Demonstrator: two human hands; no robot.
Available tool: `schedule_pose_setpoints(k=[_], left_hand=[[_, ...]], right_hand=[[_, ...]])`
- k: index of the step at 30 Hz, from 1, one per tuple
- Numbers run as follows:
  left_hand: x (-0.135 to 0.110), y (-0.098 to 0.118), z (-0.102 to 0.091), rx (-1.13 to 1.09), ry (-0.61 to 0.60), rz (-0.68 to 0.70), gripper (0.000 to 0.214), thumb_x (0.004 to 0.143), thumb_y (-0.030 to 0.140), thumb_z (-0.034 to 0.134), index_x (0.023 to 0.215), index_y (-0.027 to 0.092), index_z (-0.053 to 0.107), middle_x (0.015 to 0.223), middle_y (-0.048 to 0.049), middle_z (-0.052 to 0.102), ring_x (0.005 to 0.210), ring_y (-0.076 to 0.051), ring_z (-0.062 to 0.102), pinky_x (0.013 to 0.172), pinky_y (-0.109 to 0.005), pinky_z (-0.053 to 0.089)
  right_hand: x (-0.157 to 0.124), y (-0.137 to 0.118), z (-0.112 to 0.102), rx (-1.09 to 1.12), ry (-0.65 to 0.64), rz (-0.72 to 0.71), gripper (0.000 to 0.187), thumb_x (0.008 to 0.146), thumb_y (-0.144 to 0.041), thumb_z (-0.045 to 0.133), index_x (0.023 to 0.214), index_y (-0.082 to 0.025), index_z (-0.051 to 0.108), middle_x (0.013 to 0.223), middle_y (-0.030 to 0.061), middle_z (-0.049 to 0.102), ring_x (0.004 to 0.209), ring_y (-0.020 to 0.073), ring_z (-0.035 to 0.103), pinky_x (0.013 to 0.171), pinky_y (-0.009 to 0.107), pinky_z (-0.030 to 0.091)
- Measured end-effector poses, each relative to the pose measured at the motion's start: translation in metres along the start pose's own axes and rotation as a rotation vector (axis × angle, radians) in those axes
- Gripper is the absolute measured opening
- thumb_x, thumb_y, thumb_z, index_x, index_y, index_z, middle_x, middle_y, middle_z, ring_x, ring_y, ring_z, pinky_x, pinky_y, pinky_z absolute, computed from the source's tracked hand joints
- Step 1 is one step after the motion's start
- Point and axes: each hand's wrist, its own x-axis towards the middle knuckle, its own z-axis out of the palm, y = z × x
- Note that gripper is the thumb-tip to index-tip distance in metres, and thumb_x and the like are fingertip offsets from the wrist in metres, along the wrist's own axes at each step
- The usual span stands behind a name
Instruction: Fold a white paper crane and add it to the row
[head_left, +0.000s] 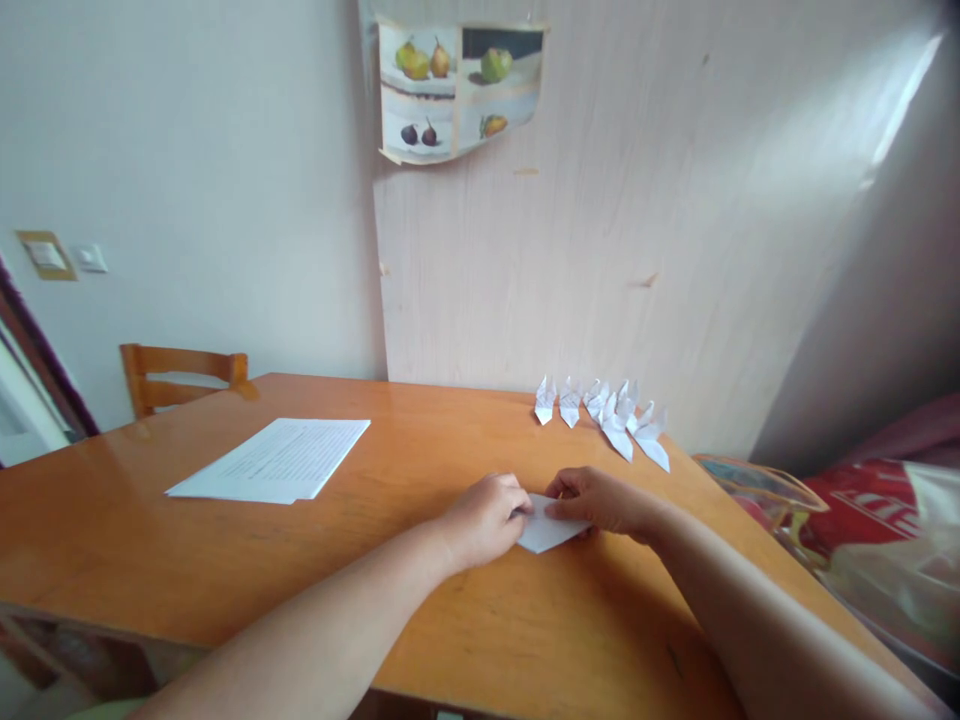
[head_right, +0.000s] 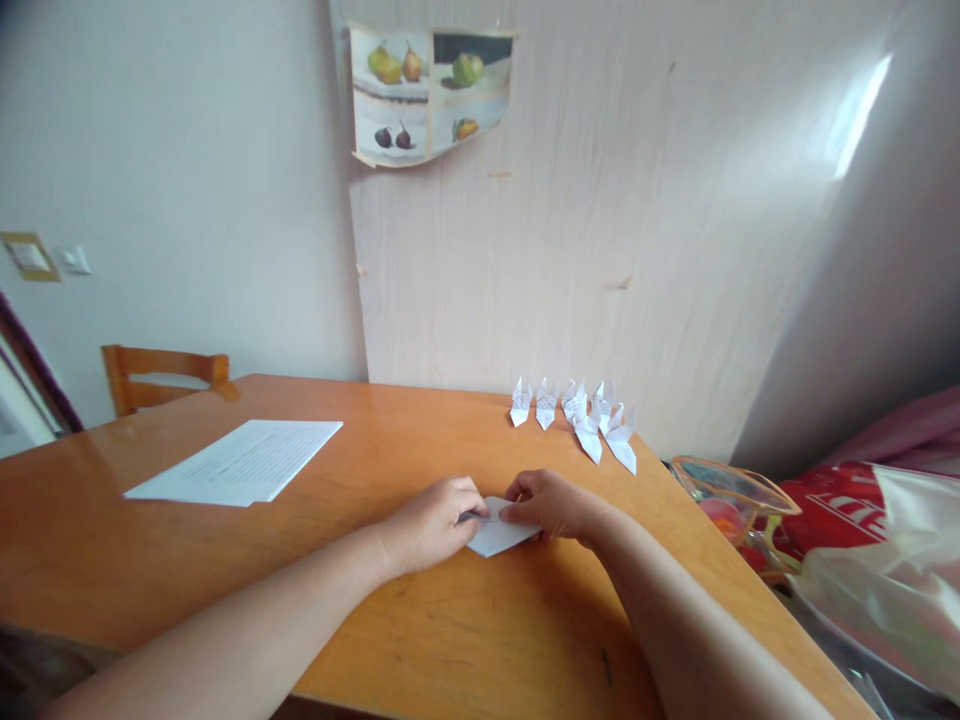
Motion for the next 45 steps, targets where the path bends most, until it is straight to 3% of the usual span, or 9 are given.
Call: schedule_pose_setpoints(k=[6,11,13,17,20,26,34,39,45], left_hand=[[-0.003,0.002,0.0,0.048,-0.019,0.008,0.021,0.085,0.011,0.057,0.095,0.017,0.074,0.094,-0.0074,0.066,0.093,-0.022,0.061,0.083,-0.031,0.047],[-0.005,0.006,-0.003,0.119,-0.053,0.022,0.023,0.085,0.009,0.055,0.098,0.019,0.072,0.094,-0.0071,0.064,0.092,-0.022,0.06,0.079,-0.032,0.046],[-0.006,0.008,-0.005,0.15,-0.061,0.031,0.022,0.086,0.008,0.055,0.096,0.019,0.071,0.093,-0.0067,0.063,0.09,-0.021,0.059,0.077,-0.032,0.046],[-0.007,0.012,-0.006,0.168,-0.071,0.051,0.015,0.09,0.011,0.055,0.093,0.018,0.068,0.093,-0.0067,0.063,0.09,-0.021,0.058,0.078,-0.032,0.047],[-0.007,0.014,-0.004,0.184,-0.059,0.074,0.017,0.095,0.015,0.05,0.094,0.017,0.067,0.096,-0.0077,0.065,0.091,-0.021,0.059,0.082,-0.033,0.048],[-0.01,0.017,-0.004,0.21,-0.088,0.128,0.024,0.098,0.016,0.046,0.105,0.017,0.068,0.108,-0.0076,0.07,0.098,-0.021,0.06,0.094,-0.035,0.047],[-0.013,0.018,-0.004,0.243,-0.089,0.103,0.025,0.099,0.021,0.044,0.099,0.017,0.069,0.108,-0.0087,0.07,0.098,-0.022,0.059,0.091,-0.035,0.049],[-0.013,0.017,-0.004,0.272,-0.1,0.09,0.022,0.097,0.02,0.046,0.096,0.017,0.068,0.105,-0.0086,0.069,0.095,-0.022,0.059,0.088,-0.035,0.05],[-0.013,0.013,-0.002,0.297,-0.092,0.088,0.026,0.098,0.023,0.044,0.101,0.017,0.069,0.1,-0.0098,0.069,0.095,-0.024,0.059,0.088,-0.037,0.05]], right_hand=[[-0.004,0.005,-0.017,-0.084,0.447,-0.098,0.022,0.082,-0.039,0.063,0.084,-0.019,0.071,0.074,0.0034,0.068,0.069,0.0182,0.058,0.06,0.029,0.041],[-0.019,-0.004,-0.018,-0.221,0.569,-0.17,0.027,0.09,-0.036,0.056,0.1,-0.019,0.075,0.089,0.0081,0.075,0.086,0.0253,0.068,0.074,0.036,0.05],[-0.03,-0.013,-0.006,-0.342,0.5,-0.28,0.034,0.094,-0.034,0.053,0.118,-0.018,0.072,0.118,0.0119,0.073,0.11,0.0293,0.066,0.093,0.04,0.05],[-0.053,-0.03,0.028,-0.589,0.238,-0.356,0.051,0.098,-0.033,0.044,0.142,-0.009,0.055,0.147,0.019,0.052,0.136,0.0329,0.05,0.111,0.051,0.043],[-0.061,-0.037,0.049,-0.751,0.102,-0.278,0.057,0.097,-0.03,0.044,0.148,-0.004,0.047,0.153,0.0216,0.042,0.143,0.0332,0.04,0.116,0.052,0.039],[-0.062,-0.042,0.061,-0.75,-0.007,-0.043,0.086,0.092,-0.056,0.051,0.156,-0.002,0.031,0.161,0.0211,0.024,0.149,0.0361,0.023,0.123,0.052,0.025],[-0.071,-0.032,0.062,-0.791,-0.012,-0.078,0.097,0.092,-0.071,0.041,0.158,-0.003,0.021,0.163,0.0189,0.013,0.151,0.0354,0.013,0.124,0.053,0.02],[-0.076,-0.024,0.056,-0.789,0.027,-0.141,0.096,0.092,-0.076,0.036,0.158,-0.007,0.025,0.163,0.0169,0.02,0.151,0.0347,0.017,0.123,0.055,0.021],[-0.084,-0.019,0.053,-0.802,0.075,-0.111,0.092,0.093,-0.073,0.039,0.157,-0.009,0.03,0.162,0.0171,0.024,0.15,0.0345,0.024,0.124,0.052,0.023]])
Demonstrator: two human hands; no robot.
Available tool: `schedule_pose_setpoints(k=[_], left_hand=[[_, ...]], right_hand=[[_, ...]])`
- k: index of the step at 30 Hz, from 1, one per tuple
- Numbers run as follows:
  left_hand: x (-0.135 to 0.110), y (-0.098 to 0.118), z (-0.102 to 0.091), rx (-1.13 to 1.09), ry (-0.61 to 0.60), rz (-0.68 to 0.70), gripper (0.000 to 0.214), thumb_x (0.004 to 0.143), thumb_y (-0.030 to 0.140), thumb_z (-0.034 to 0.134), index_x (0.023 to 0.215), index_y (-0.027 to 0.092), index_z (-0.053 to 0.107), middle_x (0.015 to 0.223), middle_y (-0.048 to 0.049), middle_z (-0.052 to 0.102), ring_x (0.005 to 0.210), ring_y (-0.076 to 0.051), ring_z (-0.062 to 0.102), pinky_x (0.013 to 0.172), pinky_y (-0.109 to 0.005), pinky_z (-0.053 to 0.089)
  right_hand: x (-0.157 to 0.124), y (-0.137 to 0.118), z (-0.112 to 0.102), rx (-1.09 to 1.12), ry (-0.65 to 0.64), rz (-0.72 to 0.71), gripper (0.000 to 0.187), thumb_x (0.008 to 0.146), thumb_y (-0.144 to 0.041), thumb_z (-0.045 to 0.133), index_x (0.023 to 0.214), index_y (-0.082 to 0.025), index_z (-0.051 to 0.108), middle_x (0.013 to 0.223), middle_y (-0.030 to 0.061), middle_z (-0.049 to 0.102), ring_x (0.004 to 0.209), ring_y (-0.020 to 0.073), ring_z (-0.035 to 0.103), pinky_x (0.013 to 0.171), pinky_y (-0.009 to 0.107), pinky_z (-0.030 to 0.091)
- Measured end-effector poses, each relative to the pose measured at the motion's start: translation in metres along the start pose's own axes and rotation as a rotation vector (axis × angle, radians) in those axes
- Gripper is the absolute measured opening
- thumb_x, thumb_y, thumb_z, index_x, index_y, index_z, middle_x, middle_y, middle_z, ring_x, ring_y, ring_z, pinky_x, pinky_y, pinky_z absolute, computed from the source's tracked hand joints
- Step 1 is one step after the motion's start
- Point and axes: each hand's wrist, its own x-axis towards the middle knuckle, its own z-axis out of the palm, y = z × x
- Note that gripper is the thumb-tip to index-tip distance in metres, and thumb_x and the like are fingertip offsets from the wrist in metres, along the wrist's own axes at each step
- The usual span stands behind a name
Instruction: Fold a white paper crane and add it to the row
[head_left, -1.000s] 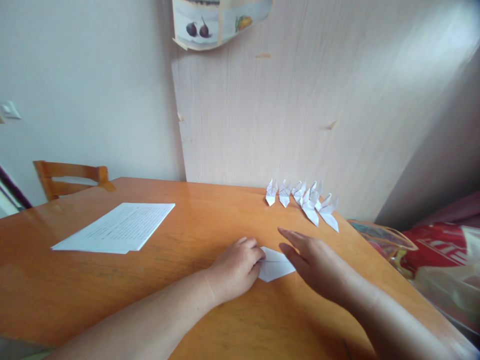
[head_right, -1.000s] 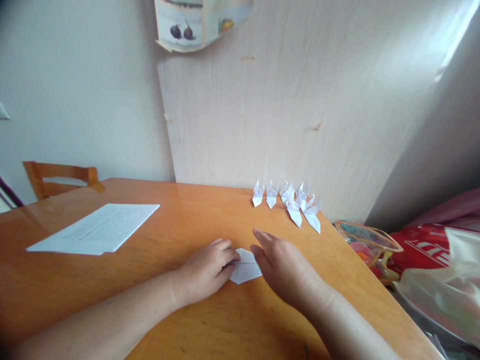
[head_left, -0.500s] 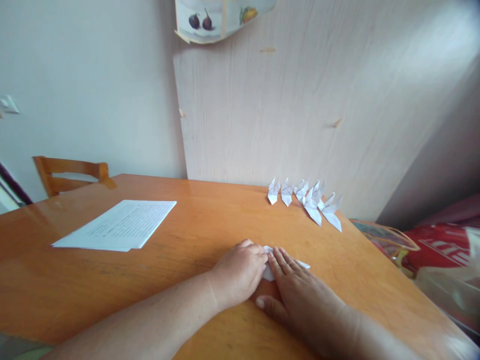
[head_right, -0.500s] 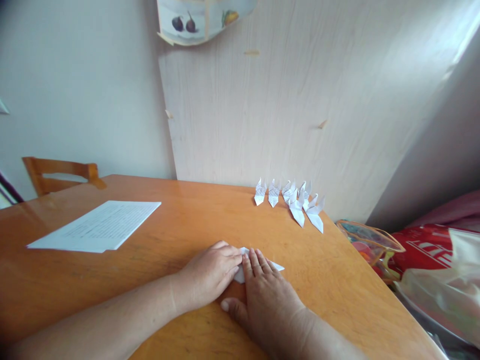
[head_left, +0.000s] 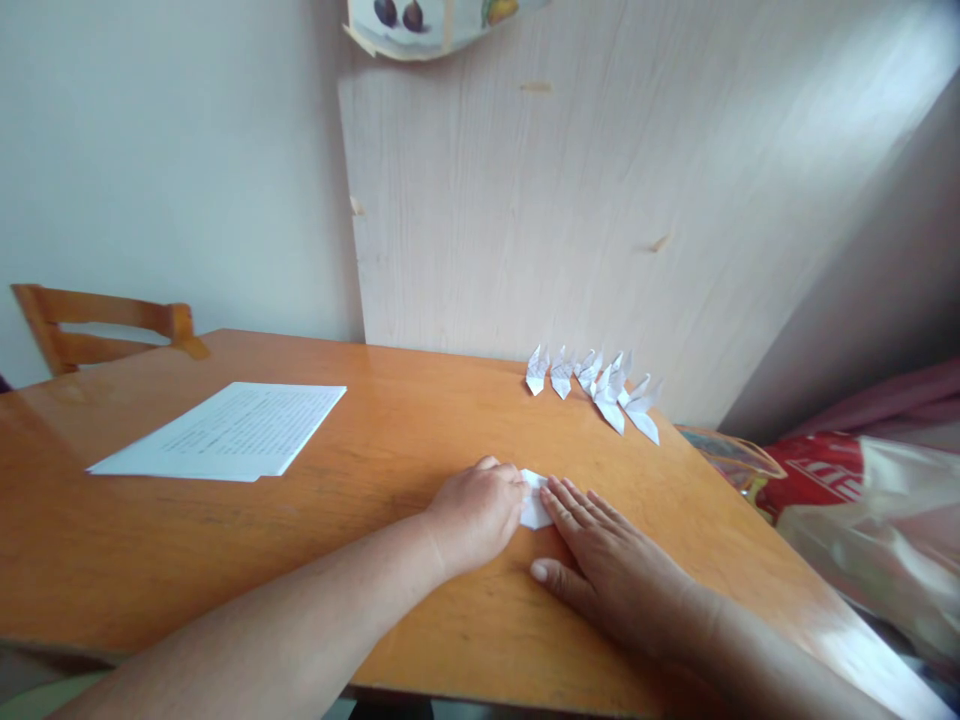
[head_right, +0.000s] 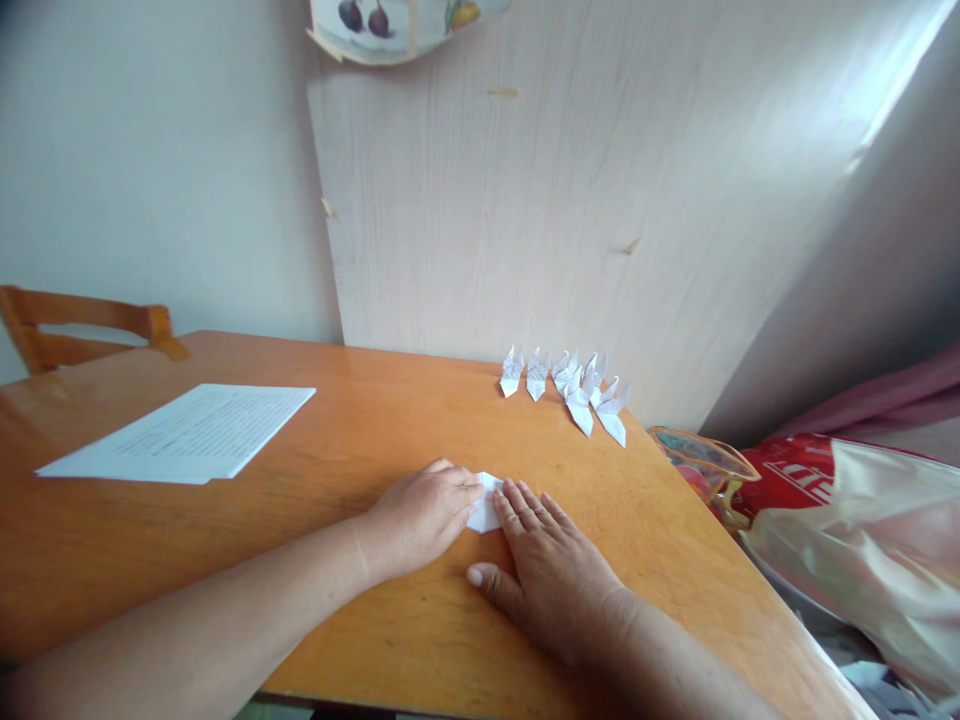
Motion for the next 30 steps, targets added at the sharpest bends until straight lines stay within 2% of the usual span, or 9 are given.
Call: schedule_pose_setpoints(k=[4,12,18,20,24,30], left_hand=[[0.001,0.0,0.002,0.027,0.001,0.006,0.025,0.098,0.023,0.045,0.098,0.017,0.07,0.1,-0.0106,0.069,0.093,-0.024,0.058,0.087,-0.038,0.05],[0.001,0.001,0.002,0.022,-0.001,-0.003,0.023,0.096,0.025,0.047,0.094,0.017,0.069,0.101,-0.0109,0.068,0.093,-0.025,0.058,0.088,-0.039,0.05],[0.002,0.001,0.001,0.014,-0.013,-0.016,0.022,0.095,0.028,0.05,0.091,0.017,0.069,0.102,-0.011,0.068,0.094,-0.026,0.058,0.088,-0.04,0.05],[0.002,0.001,0.0,0.017,-0.013,-0.009,0.021,0.095,0.028,0.051,0.093,0.017,0.069,0.102,-0.0111,0.068,0.095,-0.026,0.058,0.088,-0.04,0.05],[0.002,0.002,-0.002,0.011,0.008,-0.005,0.019,0.094,0.027,0.053,0.09,0.017,0.069,0.099,-0.0102,0.068,0.093,-0.025,0.058,0.087,-0.038,0.05],[0.002,0.002,-0.003,-0.015,-0.013,-0.012,0.019,0.094,0.027,0.054,0.092,0.018,0.071,0.097,-0.0095,0.067,0.093,-0.024,0.059,0.085,-0.037,0.05]], right_hand=[[-0.009,0.007,0.001,-0.017,0.008,0.036,0.09,0.092,-0.073,0.041,0.157,-0.01,0.031,0.161,0.0168,0.026,0.149,0.0345,0.025,0.124,0.052,0.023],[-0.028,0.018,-0.006,-0.098,-0.032,0.079,0.09,0.094,-0.073,0.035,0.157,-0.009,0.03,0.161,0.0156,0.025,0.15,0.0324,0.025,0.124,0.055,0.018],[-0.037,0.045,-0.01,-0.121,-0.026,0.115,0.08,0.098,-0.068,0.031,0.155,-0.011,0.036,0.159,0.0143,0.033,0.149,0.0313,0.029,0.123,0.057,0.018],[-0.037,0.047,-0.013,-0.116,0.018,0.141,0.078,0.099,-0.066,0.029,0.153,-0.01,0.04,0.157,0.015,0.036,0.148,0.0312,0.029,0.123,0.057,0.019],[-0.023,0.03,-0.017,-0.086,0.157,0.121,0.08,0.099,-0.066,0.031,0.153,-0.008,0.039,0.158,0.0176,0.035,0.149,0.032,0.028,0.122,0.057,0.024],[0.013,-0.007,-0.008,-0.01,0.078,-0.041,0.085,0.098,-0.068,0.034,0.154,-0.005,0.035,0.16,0.0207,0.03,0.15,0.0321,0.024,0.123,0.052,0.024]])
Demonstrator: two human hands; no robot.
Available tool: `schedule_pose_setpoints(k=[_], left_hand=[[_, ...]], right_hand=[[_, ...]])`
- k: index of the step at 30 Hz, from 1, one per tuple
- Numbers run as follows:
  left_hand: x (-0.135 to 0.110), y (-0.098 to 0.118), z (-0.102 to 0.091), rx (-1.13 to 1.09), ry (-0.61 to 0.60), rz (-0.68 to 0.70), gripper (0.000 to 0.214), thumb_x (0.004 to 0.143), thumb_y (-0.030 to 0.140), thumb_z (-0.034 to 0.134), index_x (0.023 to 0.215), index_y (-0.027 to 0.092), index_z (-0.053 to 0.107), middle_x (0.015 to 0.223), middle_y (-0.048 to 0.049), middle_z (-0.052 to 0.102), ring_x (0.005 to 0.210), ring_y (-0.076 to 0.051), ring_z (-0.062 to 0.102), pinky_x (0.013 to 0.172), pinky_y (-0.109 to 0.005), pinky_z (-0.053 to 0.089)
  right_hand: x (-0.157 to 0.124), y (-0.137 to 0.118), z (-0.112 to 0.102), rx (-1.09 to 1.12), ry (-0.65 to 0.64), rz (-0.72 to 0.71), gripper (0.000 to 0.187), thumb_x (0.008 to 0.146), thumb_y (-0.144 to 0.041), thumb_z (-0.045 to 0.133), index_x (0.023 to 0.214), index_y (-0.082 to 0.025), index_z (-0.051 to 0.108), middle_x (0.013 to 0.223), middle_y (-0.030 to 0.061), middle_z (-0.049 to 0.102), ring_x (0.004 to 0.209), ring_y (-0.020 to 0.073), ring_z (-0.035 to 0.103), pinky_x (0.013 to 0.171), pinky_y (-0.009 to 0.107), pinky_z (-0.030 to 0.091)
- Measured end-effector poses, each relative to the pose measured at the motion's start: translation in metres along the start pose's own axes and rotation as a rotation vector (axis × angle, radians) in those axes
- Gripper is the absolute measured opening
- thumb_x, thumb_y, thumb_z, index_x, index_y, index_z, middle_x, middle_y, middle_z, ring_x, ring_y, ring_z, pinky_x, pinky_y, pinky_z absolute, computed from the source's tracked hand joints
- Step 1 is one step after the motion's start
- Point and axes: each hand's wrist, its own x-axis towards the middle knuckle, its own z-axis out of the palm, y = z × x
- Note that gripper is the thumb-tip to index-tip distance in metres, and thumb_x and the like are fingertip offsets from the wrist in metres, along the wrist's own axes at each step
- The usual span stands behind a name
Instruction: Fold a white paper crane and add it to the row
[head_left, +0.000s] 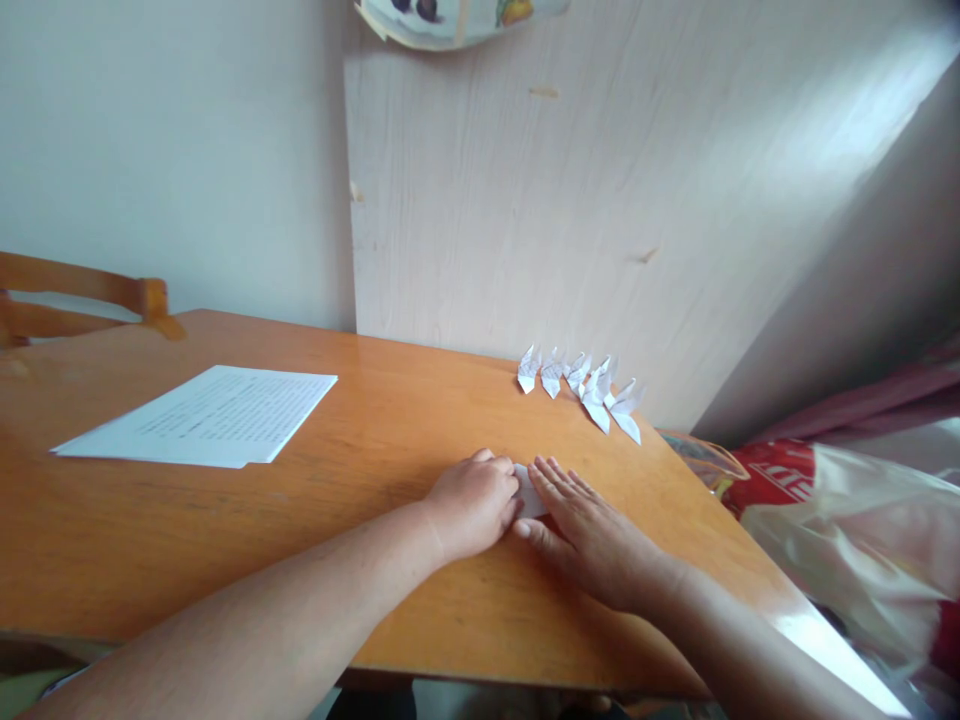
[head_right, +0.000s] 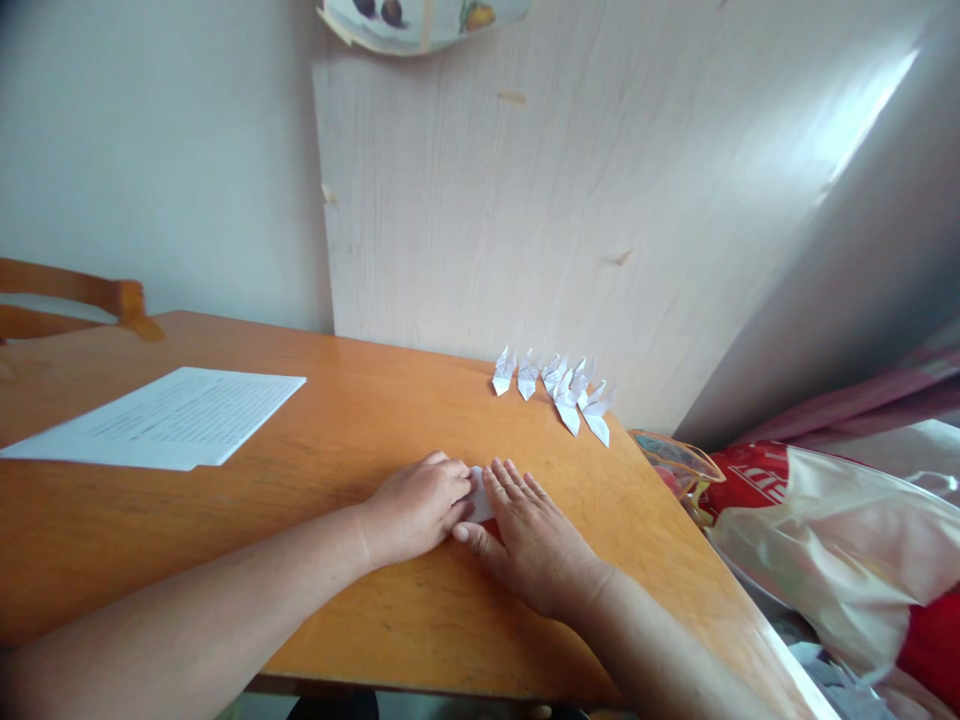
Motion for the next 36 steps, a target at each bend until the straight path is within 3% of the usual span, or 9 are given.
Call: schedule_pose_setpoints(k=[5,19,23,29,33,36], left_hand=[[0.0,0.0,0.001,-0.031,0.018,-0.004,0.021,0.094,0.027,0.055,0.105,0.019,0.07,0.106,-0.0093,0.068,0.098,-0.024,0.059,0.091,-0.038,0.049],[-0.002,-0.003,0.003,-0.02,0.03,-0.001,0.022,0.095,0.028,0.053,0.104,0.018,0.071,0.107,-0.0101,0.068,0.101,-0.026,0.058,0.09,-0.04,0.05],[-0.002,-0.003,0.004,-0.009,0.032,-0.002,0.019,0.095,0.027,0.054,0.1,0.018,0.07,0.104,-0.0095,0.068,0.099,-0.025,0.058,0.089,-0.039,0.05],[-0.002,-0.001,0.002,0.012,0.034,-0.007,0.015,0.094,0.027,0.056,0.093,0.018,0.068,0.099,-0.0086,0.067,0.096,-0.025,0.058,0.086,-0.038,0.05],[-0.001,-0.001,0.002,0.0,0.027,-0.014,0.014,0.093,0.026,0.057,0.09,0.018,0.069,0.096,-0.0082,0.066,0.095,-0.024,0.058,0.085,-0.037,0.05],[-0.001,-0.002,0.004,-0.012,0.017,-0.018,0.019,0.095,0.026,0.054,0.089,0.018,0.07,0.095,-0.0083,0.066,0.094,-0.024,0.059,0.084,-0.037,0.05]], right_hand=[[0.007,-0.001,0.008,0.025,-0.055,-0.012,0.092,0.095,-0.073,0.032,0.156,-0.004,0.03,0.161,0.0205,0.027,0.151,0.0318,0.023,0.124,0.05,0.022],[-0.034,0.03,0.005,-0.034,-0.004,0.06,0.081,0.095,-0.067,0.042,0.155,-0.013,0.035,0.16,0.0156,0.031,0.148,0.0335,0.03,0.122,0.054,0.027],[-0.04,0.04,0.001,-0.068,-0.026,0.066,0.078,0.098,-0.064,0.039,0.154,-0.011,0.037,0.159,0.0153,0.033,0.147,0.0322,0.032,0.122,0.054,0.027],[-0.019,0.056,-0.004,-0.085,0.122,0.151,0.06,0.105,-0.048,0.025,0.136,-0.013,0.062,0.146,0.0162,0.055,0.14,0.0315,0.045,0.118,0.055,0.033],[0.006,0.042,-0.006,-0.071,0.191,0.092,0.056,0.104,-0.04,0.029,0.139,-0.007,0.058,0.145,0.0191,0.055,0.139,0.0321,0.046,0.117,0.055,0.036],[0.017,0.024,-0.004,-0.036,0.149,-0.048,0.056,0.103,-0.038,0.034,0.145,-0.005,0.051,0.15,0.0203,0.047,0.143,0.0305,0.041,0.118,0.051,0.035]])
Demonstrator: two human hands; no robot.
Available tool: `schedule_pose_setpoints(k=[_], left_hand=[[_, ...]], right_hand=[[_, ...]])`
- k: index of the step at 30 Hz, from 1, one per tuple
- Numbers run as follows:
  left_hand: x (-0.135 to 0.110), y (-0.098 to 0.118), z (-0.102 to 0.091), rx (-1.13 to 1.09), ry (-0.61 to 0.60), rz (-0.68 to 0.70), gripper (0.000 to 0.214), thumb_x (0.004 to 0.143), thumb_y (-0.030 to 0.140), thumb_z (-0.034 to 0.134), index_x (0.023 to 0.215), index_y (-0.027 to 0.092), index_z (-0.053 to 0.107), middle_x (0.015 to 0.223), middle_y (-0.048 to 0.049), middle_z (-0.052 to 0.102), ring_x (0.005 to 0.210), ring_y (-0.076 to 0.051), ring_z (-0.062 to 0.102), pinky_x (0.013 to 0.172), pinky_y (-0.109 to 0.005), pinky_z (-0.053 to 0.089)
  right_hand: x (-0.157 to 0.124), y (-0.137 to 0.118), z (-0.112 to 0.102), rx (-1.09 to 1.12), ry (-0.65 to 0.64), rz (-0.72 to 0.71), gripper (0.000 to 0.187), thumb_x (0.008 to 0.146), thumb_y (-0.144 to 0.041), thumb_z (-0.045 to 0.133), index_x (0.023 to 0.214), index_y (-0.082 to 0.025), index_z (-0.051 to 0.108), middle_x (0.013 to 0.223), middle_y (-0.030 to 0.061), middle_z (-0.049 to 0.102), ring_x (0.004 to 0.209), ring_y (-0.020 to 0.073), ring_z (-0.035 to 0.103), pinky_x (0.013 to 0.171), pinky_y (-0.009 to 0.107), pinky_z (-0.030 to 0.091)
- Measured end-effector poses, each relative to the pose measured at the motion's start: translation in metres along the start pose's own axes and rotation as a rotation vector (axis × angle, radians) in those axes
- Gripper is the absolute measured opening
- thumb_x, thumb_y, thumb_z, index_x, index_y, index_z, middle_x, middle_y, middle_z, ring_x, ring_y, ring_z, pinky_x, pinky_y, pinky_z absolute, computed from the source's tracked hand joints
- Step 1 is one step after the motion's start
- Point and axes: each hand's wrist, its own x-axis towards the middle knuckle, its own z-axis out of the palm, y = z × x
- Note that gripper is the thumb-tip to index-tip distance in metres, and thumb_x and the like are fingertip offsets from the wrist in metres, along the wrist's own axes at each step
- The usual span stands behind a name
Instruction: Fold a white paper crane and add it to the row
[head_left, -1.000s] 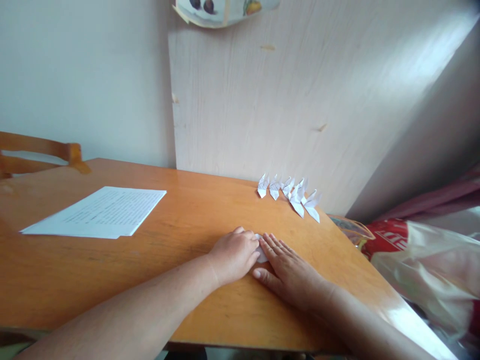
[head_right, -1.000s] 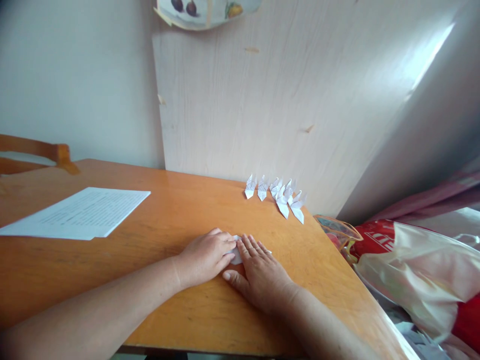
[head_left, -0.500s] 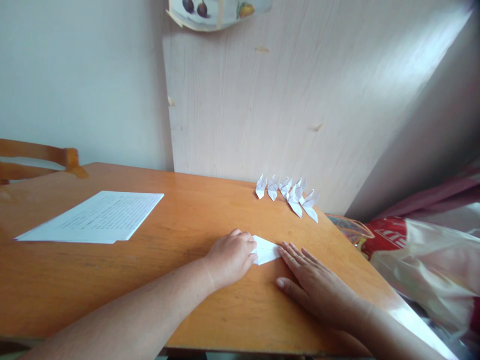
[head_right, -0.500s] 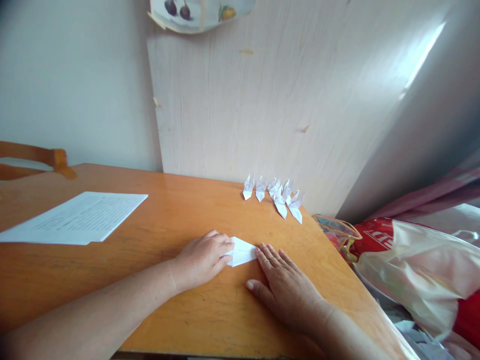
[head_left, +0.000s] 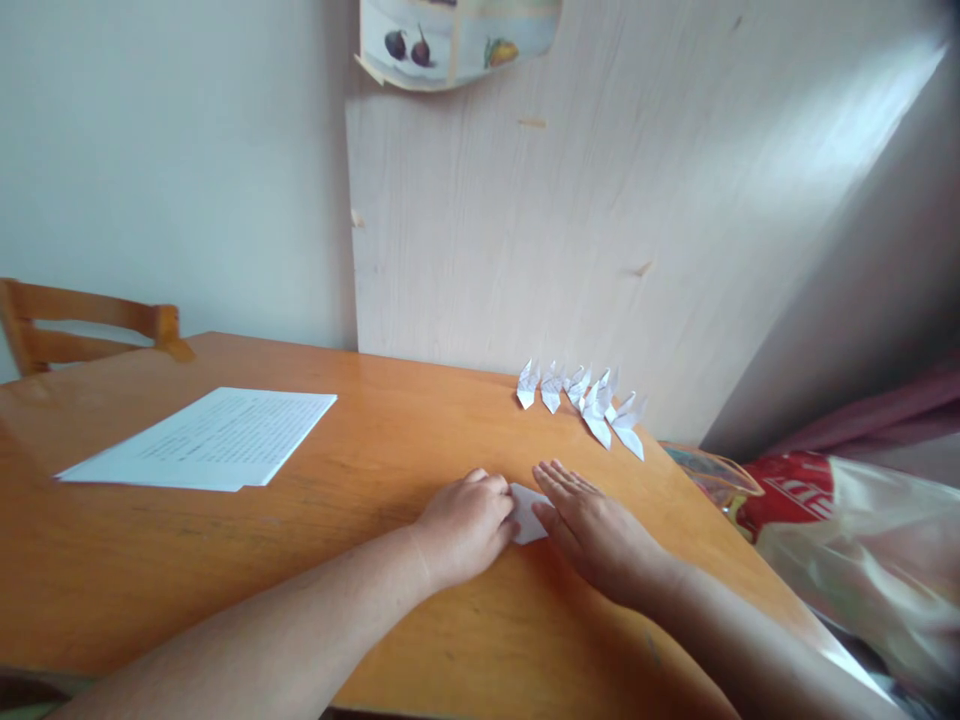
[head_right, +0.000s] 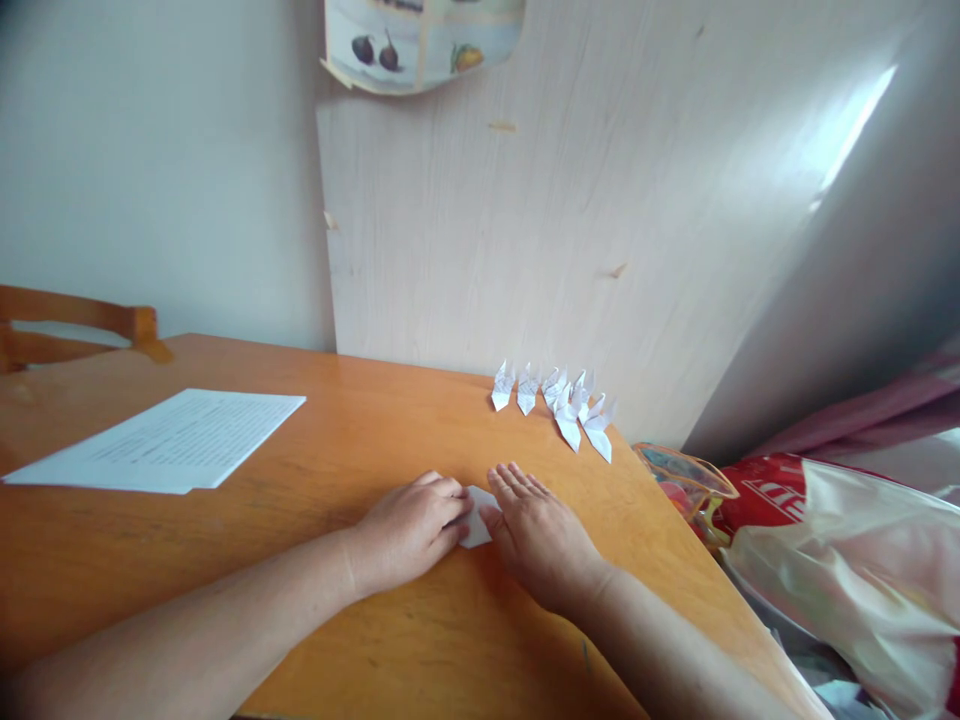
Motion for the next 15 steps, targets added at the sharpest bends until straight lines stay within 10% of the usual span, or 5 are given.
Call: schedule_pose_setpoints(k=[15], left_hand=[[-0.002,0.008,-0.008,0.041,0.0,-0.012,0.02,0.093,0.028,0.057,0.107,0.019,0.069,0.11,-0.0074,0.071,0.099,-0.025,0.061,0.092,-0.039,0.049]], right_hand=[[-0.012,-0.007,0.017,0.049,-0.194,-0.091,0.088,0.096,-0.068,0.039,0.158,-0.007,0.025,0.163,0.0188,0.022,0.153,0.0301,0.014,0.124,0.049,0.021]])
